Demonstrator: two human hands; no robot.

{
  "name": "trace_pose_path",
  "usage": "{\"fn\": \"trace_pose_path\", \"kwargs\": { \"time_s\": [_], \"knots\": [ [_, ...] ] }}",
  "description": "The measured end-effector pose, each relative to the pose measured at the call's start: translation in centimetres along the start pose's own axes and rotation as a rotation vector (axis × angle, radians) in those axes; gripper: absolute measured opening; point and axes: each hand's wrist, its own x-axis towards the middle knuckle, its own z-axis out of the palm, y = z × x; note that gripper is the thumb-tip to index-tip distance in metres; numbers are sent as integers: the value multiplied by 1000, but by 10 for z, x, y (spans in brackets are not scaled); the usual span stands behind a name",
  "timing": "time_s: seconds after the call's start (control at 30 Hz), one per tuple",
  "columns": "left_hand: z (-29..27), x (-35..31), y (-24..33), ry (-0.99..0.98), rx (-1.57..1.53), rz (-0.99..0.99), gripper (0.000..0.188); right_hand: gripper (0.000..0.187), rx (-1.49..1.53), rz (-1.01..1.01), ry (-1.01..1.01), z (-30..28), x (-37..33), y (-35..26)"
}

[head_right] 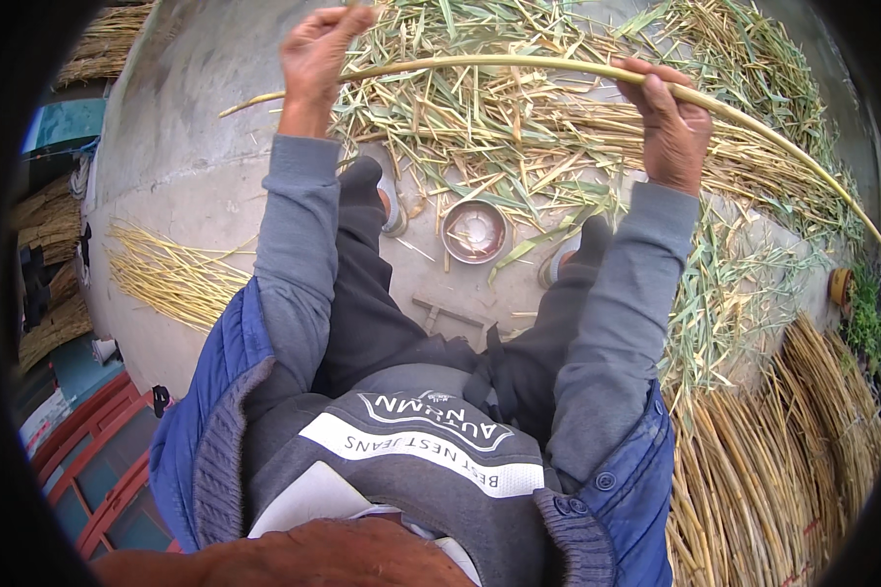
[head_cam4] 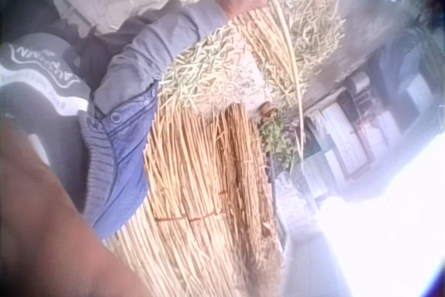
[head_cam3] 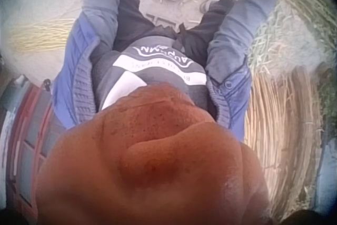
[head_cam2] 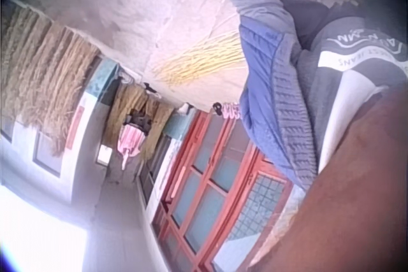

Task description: The person sits on the floor and strips leaves from long plant stems by hand, placing the cleaned stems into a pile on the left and discarding the leaves to the right. The person repeatedly picks up new stems and continues the stripping process.

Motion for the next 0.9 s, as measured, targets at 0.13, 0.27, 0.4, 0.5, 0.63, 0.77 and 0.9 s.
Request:
{"fn": "trace_pose_path", "kwargs": {
  "time_s": [0.13,0.27,0.4,0.5,0.63,0.77,0.9],
  "knots": [
    [-22,9,3,168,731,350,21,18,34,8,36,-19,0,-3],
    [-8,-1,11,-33,999,823,19,19,29,35,61,-18,1,-2],
    [20,-12,16,-485,531,664,23,23,-14,64,140,-4,5,4],
    [26,-14,12,-440,681,676,22,26,77,102,161,-2,8,8],
    [5,-7,12,-425,529,245,20,27,13,160,280,-11,8,-6],
    [14,-13,17,-343,908,731,29,32,-174,324,399,11,4,-3],
    [75,-34,12,-301,821,990,31,39,-46,304,122,55,-7,32]
  ]
}}
